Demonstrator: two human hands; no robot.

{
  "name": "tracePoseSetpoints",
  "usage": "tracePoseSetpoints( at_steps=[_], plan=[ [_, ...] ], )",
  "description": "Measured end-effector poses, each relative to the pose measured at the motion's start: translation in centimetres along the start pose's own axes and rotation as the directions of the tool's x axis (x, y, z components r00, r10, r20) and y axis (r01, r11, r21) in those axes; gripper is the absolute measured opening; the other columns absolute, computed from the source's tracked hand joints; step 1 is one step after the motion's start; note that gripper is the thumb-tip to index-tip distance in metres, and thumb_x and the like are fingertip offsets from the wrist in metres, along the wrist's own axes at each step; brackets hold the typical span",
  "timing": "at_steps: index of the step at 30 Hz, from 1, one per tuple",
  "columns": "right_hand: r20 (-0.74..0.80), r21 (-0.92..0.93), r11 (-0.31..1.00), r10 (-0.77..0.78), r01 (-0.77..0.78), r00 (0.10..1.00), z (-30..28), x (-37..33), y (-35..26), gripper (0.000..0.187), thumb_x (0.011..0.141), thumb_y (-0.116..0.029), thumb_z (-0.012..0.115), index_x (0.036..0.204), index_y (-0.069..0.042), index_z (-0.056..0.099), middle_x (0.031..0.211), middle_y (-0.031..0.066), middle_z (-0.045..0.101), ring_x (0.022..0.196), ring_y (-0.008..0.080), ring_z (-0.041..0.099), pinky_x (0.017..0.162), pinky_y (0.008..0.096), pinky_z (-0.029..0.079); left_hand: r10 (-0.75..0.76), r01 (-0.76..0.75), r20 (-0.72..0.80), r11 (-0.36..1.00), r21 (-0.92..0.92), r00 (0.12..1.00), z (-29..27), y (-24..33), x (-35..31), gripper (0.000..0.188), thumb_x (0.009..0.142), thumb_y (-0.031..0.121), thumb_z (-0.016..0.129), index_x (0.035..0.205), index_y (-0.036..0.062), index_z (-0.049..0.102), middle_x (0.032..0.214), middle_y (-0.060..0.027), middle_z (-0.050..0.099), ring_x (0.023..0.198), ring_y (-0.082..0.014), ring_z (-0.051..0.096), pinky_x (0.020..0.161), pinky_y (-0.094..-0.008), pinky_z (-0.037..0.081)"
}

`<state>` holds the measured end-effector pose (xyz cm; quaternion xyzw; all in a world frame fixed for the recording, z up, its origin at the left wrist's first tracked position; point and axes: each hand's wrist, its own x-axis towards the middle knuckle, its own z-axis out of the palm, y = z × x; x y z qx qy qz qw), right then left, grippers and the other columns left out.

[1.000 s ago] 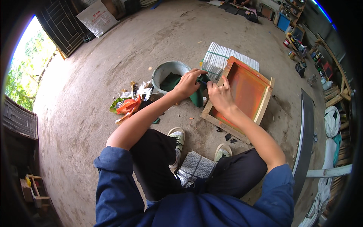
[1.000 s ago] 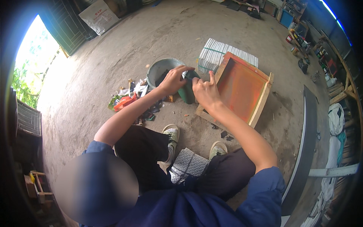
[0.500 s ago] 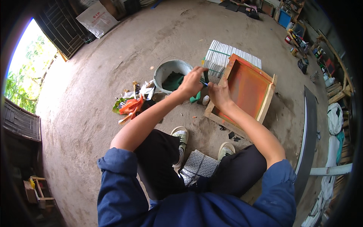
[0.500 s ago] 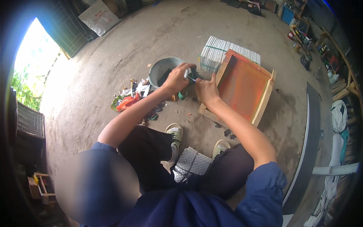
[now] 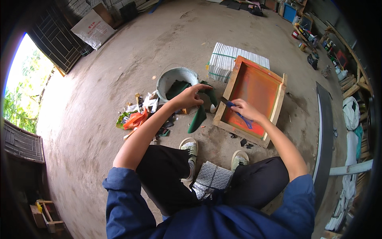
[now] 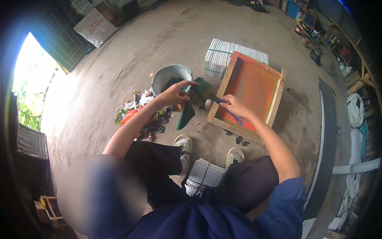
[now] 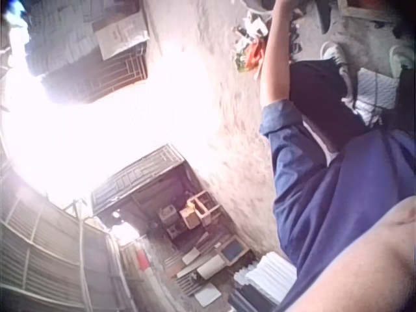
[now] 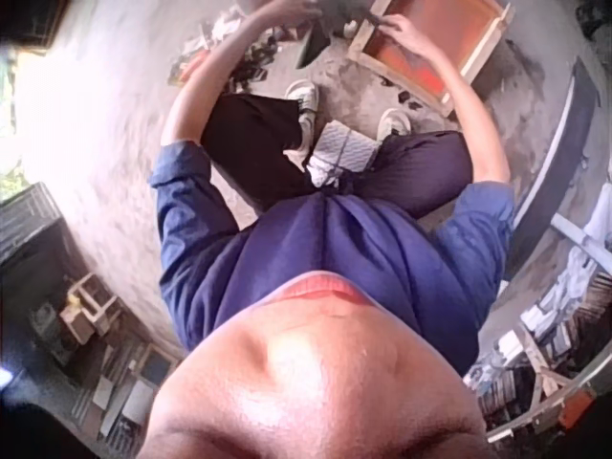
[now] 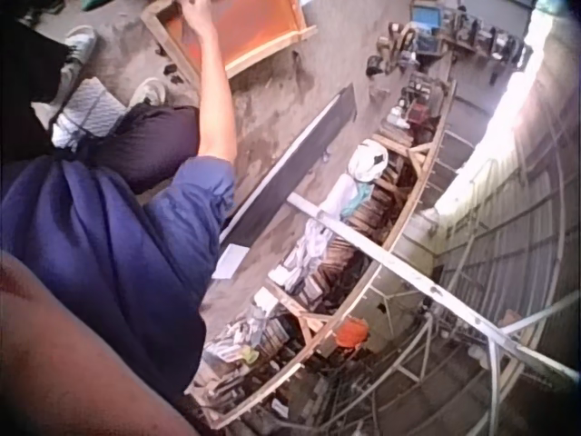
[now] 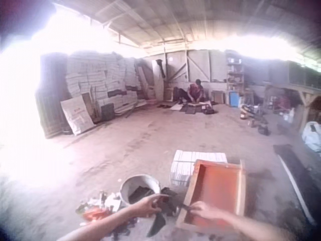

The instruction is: The person sits on the floor and applies a liquid finish to a rectangular wooden frame using a green cloth. They repeatedly dip the cloth into a bucket, wipe the frame surface, and occasionally use a small white bottle to add more liquid to the cloth.

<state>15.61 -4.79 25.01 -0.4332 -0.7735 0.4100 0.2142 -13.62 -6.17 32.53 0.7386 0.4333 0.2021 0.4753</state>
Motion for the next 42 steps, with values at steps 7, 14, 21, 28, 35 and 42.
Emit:
tracePoseSetpoints(
  at_steps=[7, 14, 21, 28, 35, 42],
  plan=[
    [0.268, 0.462, 0.857, 0.11, -0.227, 0.957, 0.1, 1.0, -5.2, 0.06, 0.086, -0.03, 0.057, 0.14, -0.014, 0.038, 0.099, 0.003, 0.056, 0.103, 0.0124, 0.047, 0.09, 0.0273, 0.035, 0.135, -0.122, 0.042, 0.966, -0.227, 0.99, 1.2, 0.5, 0.5, 0.062, 0.078, -0.007, 0.054, 0.136, 0.0086, 0.038, 0.132, -0.0088, 0.045, 0.109, -0.014, 0.053, 0.094, -0.0289, 0.046],
    [0.17, 0.774, 0.611, 0.052, -0.166, 0.984, -0.4, 1.0, -5.0, 0.053, 0.084, -0.029, 0.056, 0.127, 0.001, 0.047, 0.096, 0.0013, 0.056, 0.093, 0.0122, 0.049, 0.091, 0.0284, 0.036, 0.102, -0.083, 0.045, 0.947, -0.309, 0.994, 1.2, 1.1, 0.6, 0.063, 0.08, -0.003, 0.057, 0.138, 0.0088, 0.035, 0.134, -0.0092, 0.044, 0.118, -0.0162, 0.048, 0.098, -0.031, 0.042],
    [0.14, 0.855, 0.476, 0.175, -0.208, 0.975, 0.2, 1.2, -5.4, 0.031, 0.083, -0.025, 0.063, 0.102, -0.001, 0.061, 0.089, 0.0021, 0.058, 0.085, 0.0115, 0.054, 0.082, 0.0265, 0.042, 0.19, -0.165, 0.066, 0.948, -0.272, 0.98, 2.4, 0.5, 1.5, 0.064, 0.079, -0.002, 0.058, 0.138, 0.0095, 0.035, 0.131, -0.0086, 0.045, 0.106, -0.014, 0.051, 0.086, -0.0281, 0.048],
    [0.063, 0.655, 0.704, 0.311, -0.274, 0.948, 0.0, 1.6, -2.0, 0.024, 0.085, -0.028, 0.06, 0.09, -0.006, 0.066, 0.079, -0.0013, 0.055, 0.069, 0.01, 0.048, 0.065, 0.0241, 0.039, 0.012, -0.019, -0.037, 0.983, -0.184, 0.999, 3.0, 1.0, 1.1, 0.075, 0.08, -0.003, 0.059, 0.143, 0.0111, 0.02, 0.135, -0.013, 0.034, 0.099, -0.0163, 0.056, 0.081, -0.0275, 0.05],
    [0.04, 0.54, 0.808, 0.256, -0.236, 0.966, -0.1, 0.4, -2.5, 0.029, 0.087, -0.032, 0.057, 0.099, -0.007, 0.065, 0.085, -0.0019, 0.057, 0.079, 0.0078, 0.047, 0.073, 0.0242, 0.036, 0.242, -0.259, -0.136, 0.957, -0.129, 0.961, 3.5, 0.6, 0.9, 0.056, 0.081, -0.006, 0.058, 0.12, 0.005, 0.021, 0.115, -0.009, 0.037, 0.072, -0.0078, 0.049, 0.065, -0.0236, 0.046],
    [0.199, 0.661, 0.719, 0.105, -0.213, 0.974, -0.9, 0.2, -6.9, 0.036, 0.086, -0.034, 0.059, 0.108, -0.007, 0.063, 0.093, -0.0012, 0.06, 0.083, 0.0063, 0.048, 0.075, 0.0237, 0.035, 0.451, -0.454, -0.248, 0.89, 0.051, 0.857, 3.2, 1.8, 1.3, 0.045, 0.08, -0.006, 0.06, 0.104, 0.0052, 0.024, 0.111, -0.0089, 0.037, 0.073, -0.0082, 0.052, 0.065, -0.0243, 0.046]
  ],
)
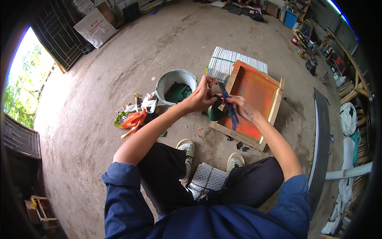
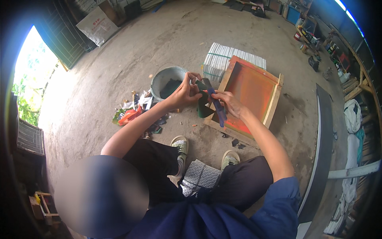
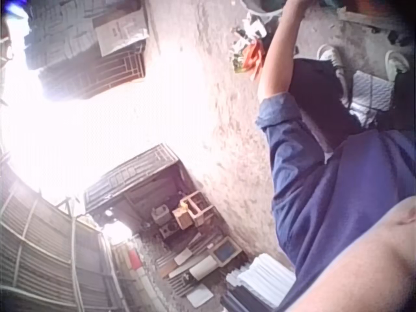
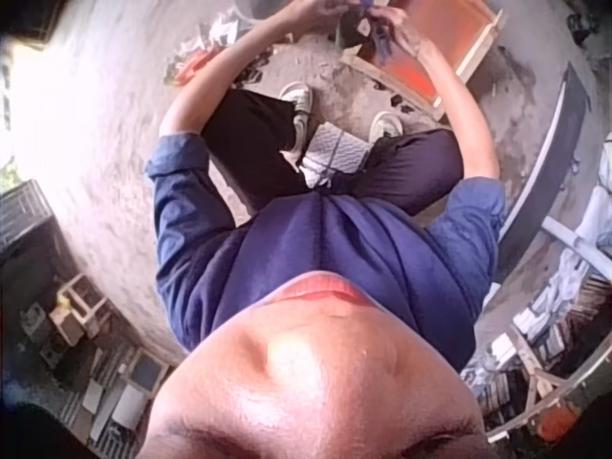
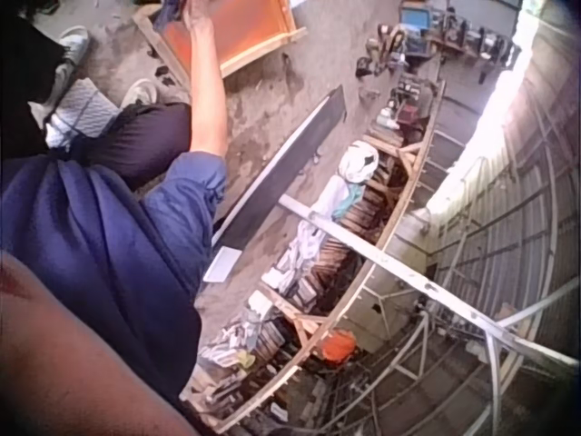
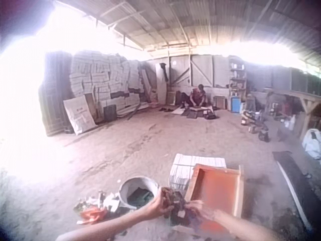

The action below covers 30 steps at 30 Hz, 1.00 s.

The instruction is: The person sits on the floor and applies a liquid finish to a rectangular wooden frame using a green cloth. They repeatedly dip the cloth into a bucket, wipe the frame surface, and occasionally use a small white bottle to add more liquid to the cloth.

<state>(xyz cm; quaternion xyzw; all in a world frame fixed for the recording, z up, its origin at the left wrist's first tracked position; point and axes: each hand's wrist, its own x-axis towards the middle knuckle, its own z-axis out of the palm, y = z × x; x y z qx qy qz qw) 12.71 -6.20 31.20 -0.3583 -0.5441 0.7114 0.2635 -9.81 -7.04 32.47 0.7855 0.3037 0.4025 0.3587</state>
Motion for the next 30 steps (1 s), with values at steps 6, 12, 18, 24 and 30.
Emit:
tracePoseSetpoints(
  at_steps=[6, 12, 18, 24, 30],
  plan=[
    [-0.074, -0.03, 0.999, -0.014, 0.011, 0.997, 0.8, 0.4, 0.0, 0.034, 0.084, -0.034, 0.062, 0.102, -0.005, 0.065, 0.091, -0.0003, 0.06, 0.076, 0.0053, 0.048, 0.067, 0.021, 0.037, -0.051, 0.055, -0.077, 0.997, 0.05, 0.996, -0.2, -0.4, -0.1, 0.052, 0.08, 0.002, 0.067, 0.108, 0.0052, 0.025, 0.112, -0.0099, 0.038, 0.091, -0.0132, 0.059, 0.078, -0.0284, 0.05],
    [-0.105, -0.05, 0.997, -0.061, 0.056, 0.993, 1.2, 0.9, -0.5, 0.03, 0.084, -0.034, 0.062, 0.094, -0.006, 0.067, 0.089, -0.0006, 0.06, 0.074, 0.0055, 0.049, 0.065, 0.02, 0.037, -0.206, 0.203, -0.055, 0.978, -0.053, 0.977, 0.5, -2.5, -0.8, 0.058, 0.08, 0.01, 0.07, 0.115, 0.0058, 0.024, 0.12, -0.0122, 0.039, 0.103, -0.0199, 0.056, 0.085, -0.0312, 0.05],
    [-0.22, -0.072, 0.996, -0.064, 0.049, 0.973, 0.9, 0.4, -0.2, 0.03, 0.083, -0.037, 0.062, 0.093, -0.008, 0.068, 0.088, -0.0021, 0.059, 0.081, 0.0066, 0.048, 0.073, 0.0226, 0.036, -0.299, 0.298, -0.017, 0.954, -0.015, 0.954, 0.5, -1.0, -0.6, 0.046, 0.081, 0.012, 0.069, 0.113, 0.0102, 0.036, 0.104, -0.0124, 0.058, 0.096, -0.0183, 0.06, 0.084, -0.0309, 0.049],
    [-0.256, -0.021, 0.999, -0.052, 0.048, 0.965, 0.0, 1.1, 0.4, 0.03, 0.084, -0.037, 0.061, 0.092, -0.009, 0.069, 0.089, -0.0018, 0.06, 0.09, 0.0085, 0.048, 0.079, 0.0252, 0.035, -0.164, 0.163, -0.008, 0.98, 0.116, 0.987, -0.1, -0.5, -0.4, 0.026, 0.08, 0.009, 0.066, 0.105, 0.0063, 0.061, 0.087, -0.0082, 0.068, 0.078, -0.0128, 0.064, 0.074, -0.0276, 0.05],
    [-0.341, -0.802, 0.589, -0.589, 0.1, 0.733, -0.1, 0.5, 0.1, 0.028, 0.086, -0.03, 0.058, 0.096, -0.005, 0.067, 0.085, 0.0121, 0.062, 0.091, 0.0234, 0.054, 0.095, 0.041, 0.036, -0.263, 0.281, -0.111, 0.939, 0.201, 0.958, -1.7, 0.3, -0.3, 0.036, 0.076, 0.008, 0.067, 0.112, 0.0124, 0.066, 0.068, -0.0056, 0.065, 0.06, -0.0084, 0.057, 0.061, -0.0274, 0.048]
  ],
)
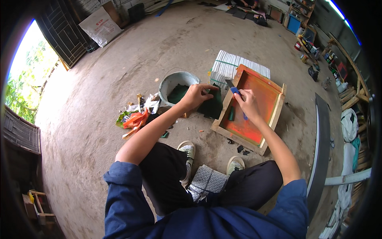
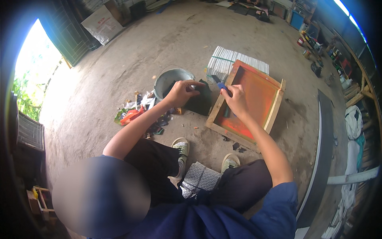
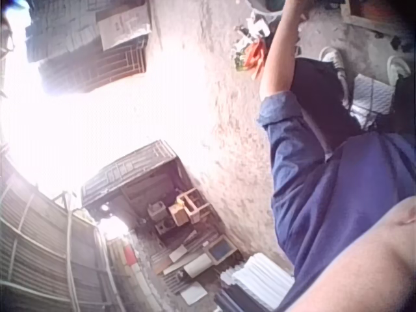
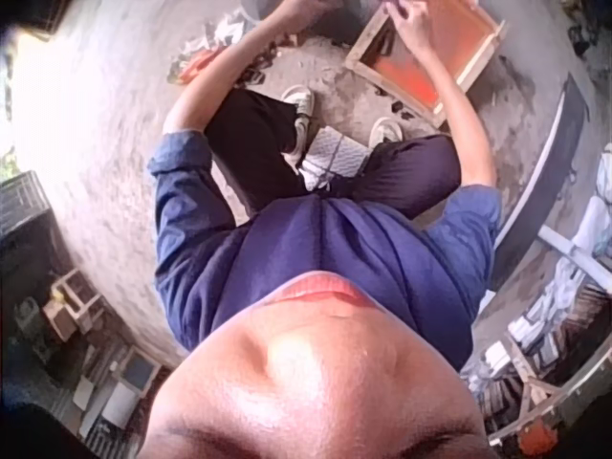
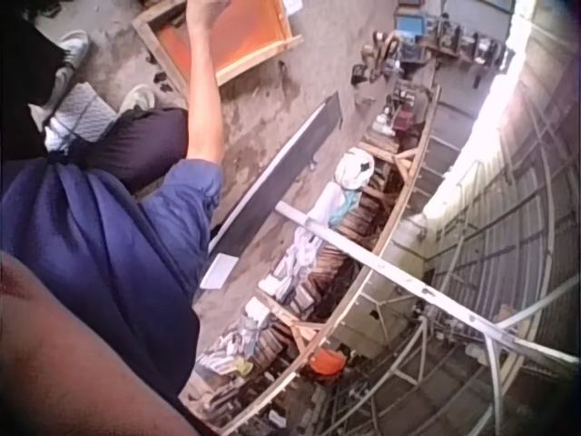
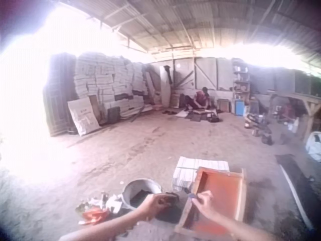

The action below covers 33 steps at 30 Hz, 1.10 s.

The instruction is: The person sits on the floor and applies a liquid finish to a rectangular wooden frame using a green cloth. They repeatedly dip the cloth into a bucket, wipe the frame surface, and occasionally use a small white bottle to add more liquid to the cloth.

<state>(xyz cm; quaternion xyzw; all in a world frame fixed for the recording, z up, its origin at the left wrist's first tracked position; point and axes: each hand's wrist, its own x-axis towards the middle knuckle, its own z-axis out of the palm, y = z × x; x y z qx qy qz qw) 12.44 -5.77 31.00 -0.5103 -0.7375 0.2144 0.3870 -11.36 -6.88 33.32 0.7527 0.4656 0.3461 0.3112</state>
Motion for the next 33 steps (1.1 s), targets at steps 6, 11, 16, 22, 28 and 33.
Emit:
tracePoseSetpoints(
  at_steps=[6, 11, 16, 22, 28, 33],
  plan=[
    [0.132, -0.478, 0.733, -0.485, 0.484, 0.864, 0.7, -0.7, -3.4, 0.016, 0.084, -0.021, 0.059, 0.082, -0.006, 0.064, 0.067, 0.0052, 0.059, 0.083, 0.0163, 0.057, 0.108, 0.0553, 0.019, -0.106, 0.103, 0.039, 0.993, 0.052, 0.994, -1.4, 0.3, 0.1, 0.042, 0.072, 0.005, 0.069, 0.113, 0.0112, 0.065, 0.064, -0.007, 0.057, 0.053, -0.0112, 0.045, 0.055, -0.0315, 0.043],
    [0.226, -0.621, 0.513, -0.607, 0.593, 0.762, 1.3, -0.5, -5.2, 0.011, 0.079, -0.016, 0.062, 0.074, -0.006, 0.063, 0.06, 0.004, 0.06, 0.084, 0.0152, 0.058, 0.11, 0.0556, 0.016, 0.062, -0.061, -0.043, 0.998, 0.031, 0.997, -1.1, -0.1, 0.3, 0.045, 0.071, 0.009, 0.07, 0.115, 0.015, 0.064, 0.055, -0.0006, 0.046, 0.051, -0.0073, 0.043, 0.052, -0.0271, 0.039],
    [0.293, -0.709, 0.412, -0.566, 0.572, 0.771, 2.4, -0.2, -5.4, 0.009, 0.076, -0.012, 0.061, 0.074, -0.003, 0.064, 0.064, 0.0068, 0.062, 0.094, 0.0182, 0.058, 0.111, 0.0552, 0.015, 0.081, -0.077, -0.061, 0.995, 0.067, 0.995, -0.6, 0.0, 0.3, 0.045, 0.07, 0.009, 0.07, 0.114, 0.0127, 0.064, 0.067, -0.0059, 0.057, 0.055, -0.0112, 0.05, 0.057, -0.0293, 0.044],
    [0.362, -0.74, 0.379, -0.472, 0.556, 0.804, 4.1, 0.7, -5.4, 0.01, 0.074, -0.009, 0.06, 0.075, -0.001, 0.066, 0.067, 0.0074, 0.063, 0.102, 0.0204, 0.056, 0.11, 0.0562, 0.015, 0.14, -0.121, -0.104, 0.977, 0.174, 0.985, 0.8, -0.4, 0.4, 0.043, 0.07, 0.007, 0.069, 0.112, 0.0094, 0.063, 0.096, -0.011, 0.065, 0.065, -0.0187, 0.058, 0.068, -0.0325, 0.049],
    [0.427, -0.67, 0.488, -0.362, 0.559, 0.828, 4.8, -0.1, -4.8, 0.01, 0.072, -0.008, 0.06, 0.076, -0.002, 0.067, 0.067, 0.0073, 0.063, 0.105, 0.0217, 0.054, 0.106, 0.0616, 0.016, 0.02, -0.011, -0.064, 0.989, 0.148, 0.998, -0.2, -0.8, -0.3, 0.046, 0.067, 0.002, 0.07, 0.112, 0.0094, 0.063, 0.104, -0.0118, 0.064, 0.073, -0.0222, 0.06, 0.073, -0.0337, 0.049],
    [0.401, -0.636, 0.57, -0.332, 0.52, 0.854, 5.2, 0.4, -3.0, 0.011, 0.073, -0.01, 0.059, 0.075, -0.004, 0.068, 0.071, 0.0077, 0.065, 0.107, 0.0224, 0.052, 0.104, 0.0635, 0.015, -0.041, 0.052, -0.069, 0.985, 0.162, 0.997, 0.0, -0.2, 0.5, 0.046, 0.066, 0.002, 0.07, 0.111, 0.0124, 0.065, 0.102, -0.0131, 0.066, 0.075, -0.021, 0.061, 0.074, -0.0338, 0.05]
  ],
)
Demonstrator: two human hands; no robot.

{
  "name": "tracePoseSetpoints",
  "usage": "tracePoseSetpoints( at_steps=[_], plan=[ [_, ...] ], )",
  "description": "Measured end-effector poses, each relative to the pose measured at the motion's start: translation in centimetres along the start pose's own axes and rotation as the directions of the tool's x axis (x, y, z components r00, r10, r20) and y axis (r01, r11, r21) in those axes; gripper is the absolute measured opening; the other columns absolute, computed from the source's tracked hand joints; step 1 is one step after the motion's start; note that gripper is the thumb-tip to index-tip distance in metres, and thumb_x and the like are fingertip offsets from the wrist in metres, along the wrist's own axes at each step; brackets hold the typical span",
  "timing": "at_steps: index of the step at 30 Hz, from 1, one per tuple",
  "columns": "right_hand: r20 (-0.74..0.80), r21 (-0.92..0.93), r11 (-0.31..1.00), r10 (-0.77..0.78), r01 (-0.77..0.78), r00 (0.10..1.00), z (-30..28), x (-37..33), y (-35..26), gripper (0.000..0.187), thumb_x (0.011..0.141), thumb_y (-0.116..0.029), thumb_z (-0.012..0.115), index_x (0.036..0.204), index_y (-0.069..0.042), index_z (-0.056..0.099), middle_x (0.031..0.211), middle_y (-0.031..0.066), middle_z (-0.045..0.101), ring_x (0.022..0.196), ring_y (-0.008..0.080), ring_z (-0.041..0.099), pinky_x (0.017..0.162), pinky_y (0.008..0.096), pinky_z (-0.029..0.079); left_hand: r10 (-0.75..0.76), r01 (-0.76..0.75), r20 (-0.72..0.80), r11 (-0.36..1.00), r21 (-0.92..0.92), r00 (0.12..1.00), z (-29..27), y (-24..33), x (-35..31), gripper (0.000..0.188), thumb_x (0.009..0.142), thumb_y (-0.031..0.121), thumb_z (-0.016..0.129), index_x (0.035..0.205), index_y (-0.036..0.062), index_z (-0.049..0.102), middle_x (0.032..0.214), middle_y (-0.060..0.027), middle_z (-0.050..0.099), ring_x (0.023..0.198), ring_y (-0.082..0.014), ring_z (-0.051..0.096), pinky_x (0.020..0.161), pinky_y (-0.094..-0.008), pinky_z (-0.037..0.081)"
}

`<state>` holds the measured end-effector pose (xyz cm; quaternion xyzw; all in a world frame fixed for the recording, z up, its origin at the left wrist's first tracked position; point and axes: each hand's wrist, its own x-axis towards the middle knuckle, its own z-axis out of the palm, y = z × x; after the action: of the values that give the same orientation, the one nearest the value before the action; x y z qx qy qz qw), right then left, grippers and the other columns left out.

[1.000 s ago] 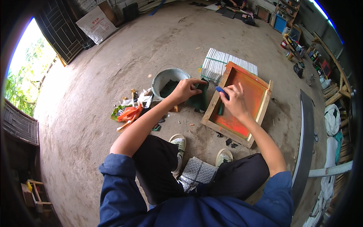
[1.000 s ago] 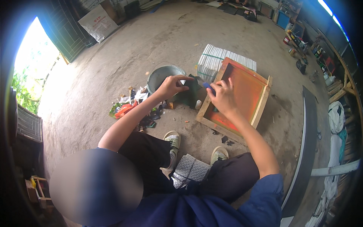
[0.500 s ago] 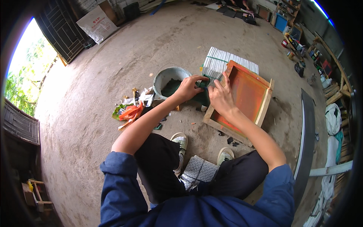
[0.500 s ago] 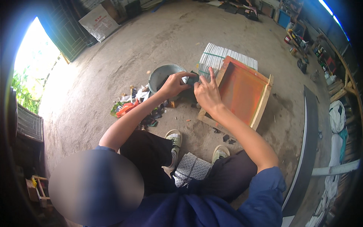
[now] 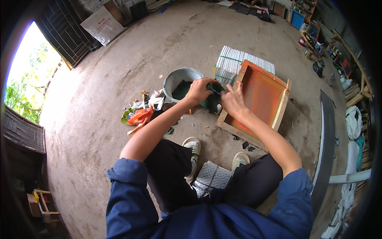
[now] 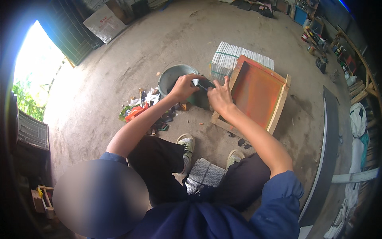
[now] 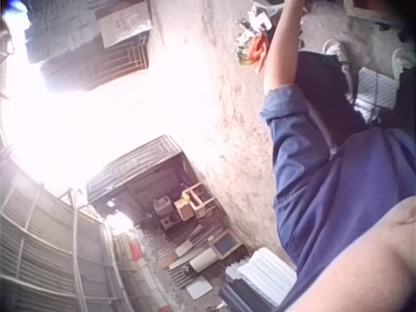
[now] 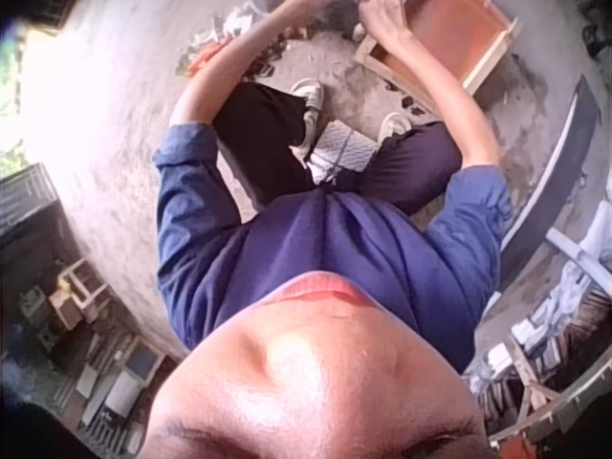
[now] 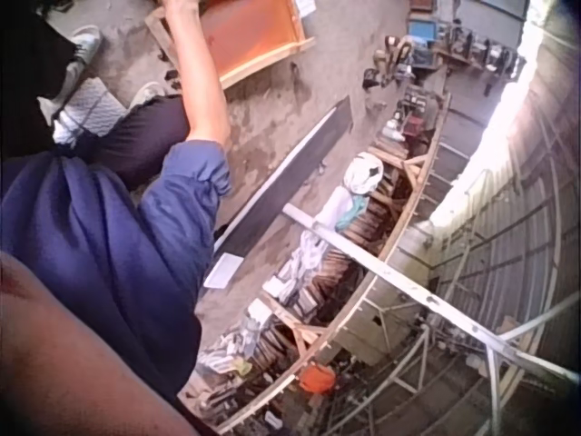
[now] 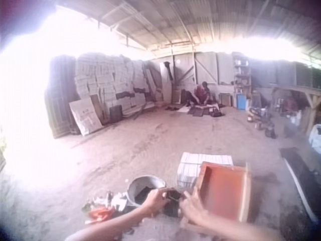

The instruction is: The person sits on the floor and applies a liquid finish to a rectangular wooden frame using a green cloth. They repeatedly dip the cloth into a bucket, wipe the frame surface, and occasionally use a small white bottle to add more liquid to the cloth.

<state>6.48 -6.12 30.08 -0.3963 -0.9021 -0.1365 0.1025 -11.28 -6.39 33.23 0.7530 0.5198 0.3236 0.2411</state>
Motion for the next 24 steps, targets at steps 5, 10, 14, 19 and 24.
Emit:
tracePoseSetpoints(
  at_steps=[5, 10, 14, 19, 24],
  plan=[
    [0.293, -0.075, 0.997, -0.008, 0.031, 0.956, 6.3, -8.2, 5.2, 0.015, 0.071, -0.013, 0.061, 0.079, -0.004, 0.07, 0.084, 0.012, 0.067, 0.108, 0.0262, 0.052, 0.098, 0.0697, 0.02, -0.311, 0.214, -0.246, 0.911, -0.352, 0.918, -7.2, -1.9, 1.6, 0.043, 0.071, 0.0, 0.065, 0.112, 0.0138, 0.066, 0.077, -0.0084, 0.068, 0.071, -0.0102, 0.064, 0.07, -0.0301, 0.052],
    [0.571, -0.073, 0.99, 0.138, -0.117, 0.809, 5.0, -9.3, 4.7, 0.021, 0.083, -0.023, 0.057, 0.089, -0.008, 0.071, 0.083, 0.0148, 0.067, 0.107, 0.0304, 0.053, 0.101, 0.0671, 0.02, -0.253, 0.258, -0.249, 0.966, -0.012, 0.935, -8.5, -5.5, -0.5, 0.042, 0.074, 0.003, 0.066, 0.114, 0.0134, 0.064, 0.085, -0.0097, 0.068, 0.068, -0.0132, 0.064, 0.067, -0.0284, 0.051],
    [0.529, 0.217, 0.945, 0.097, -0.245, 0.843, 6.1, -8.1, 1.2, 0.026, 0.089, -0.028, 0.052, 0.096, -0.007, 0.067, 0.099, 0.0144, 0.063, 0.111, 0.0314, 0.049, 0.101, 0.063, 0.024, -0.089, 0.112, -0.25, 0.991, 0.079, 0.964, -7.7, -10.8, 0.0, 0.042, 0.073, 0.004, 0.068, 0.114, 0.0135, 0.063, 0.101, -0.0105, 0.066, 0.07, -0.0173, 0.064, 0.069, -0.0316, 0.051],
    [0.559, 0.429, 0.834, 0.056, -0.347, 0.827, 12.9, -6.7, -1.7, 0.024, 0.088, -0.027, 0.054, 0.102, -0.01, 0.065, 0.11, 0.015, 0.051, 0.112, 0.0312, 0.044, 0.093, 0.053, 0.035, -0.076, 0.099, -0.235, 0.991, 0.087, 0.969, -4.6, -14.0, 1.0, 0.037, 0.075, 0.006, 0.067, 0.111, 0.0102, 0.063, 0.11, -0.0098, 0.061, 0.079, -0.0236, 0.063, 0.075, -0.0338, 0.05],
    [0.653, 0.382, 0.727, 0.225, -0.571, 0.723, 21.4, -6.0, -6.8, 0.027, 0.086, -0.027, 0.058, 0.105, -0.007, 0.061, 0.114, 0.0172, 0.053, 0.114, 0.035, 0.044, 0.09, 0.0494, 0.04, 0.076, -0.02, -0.194, 0.96, 0.28, 0.978, -0.9, -19.5, 0.3, 0.031, 0.084, 0.021, 0.062, 0.112, 0.0084, 0.061, 0.115, -0.0104, 0.057, 0.097, -0.0299, 0.056, 0.088, -0.0382, 0.044]
  ],
)
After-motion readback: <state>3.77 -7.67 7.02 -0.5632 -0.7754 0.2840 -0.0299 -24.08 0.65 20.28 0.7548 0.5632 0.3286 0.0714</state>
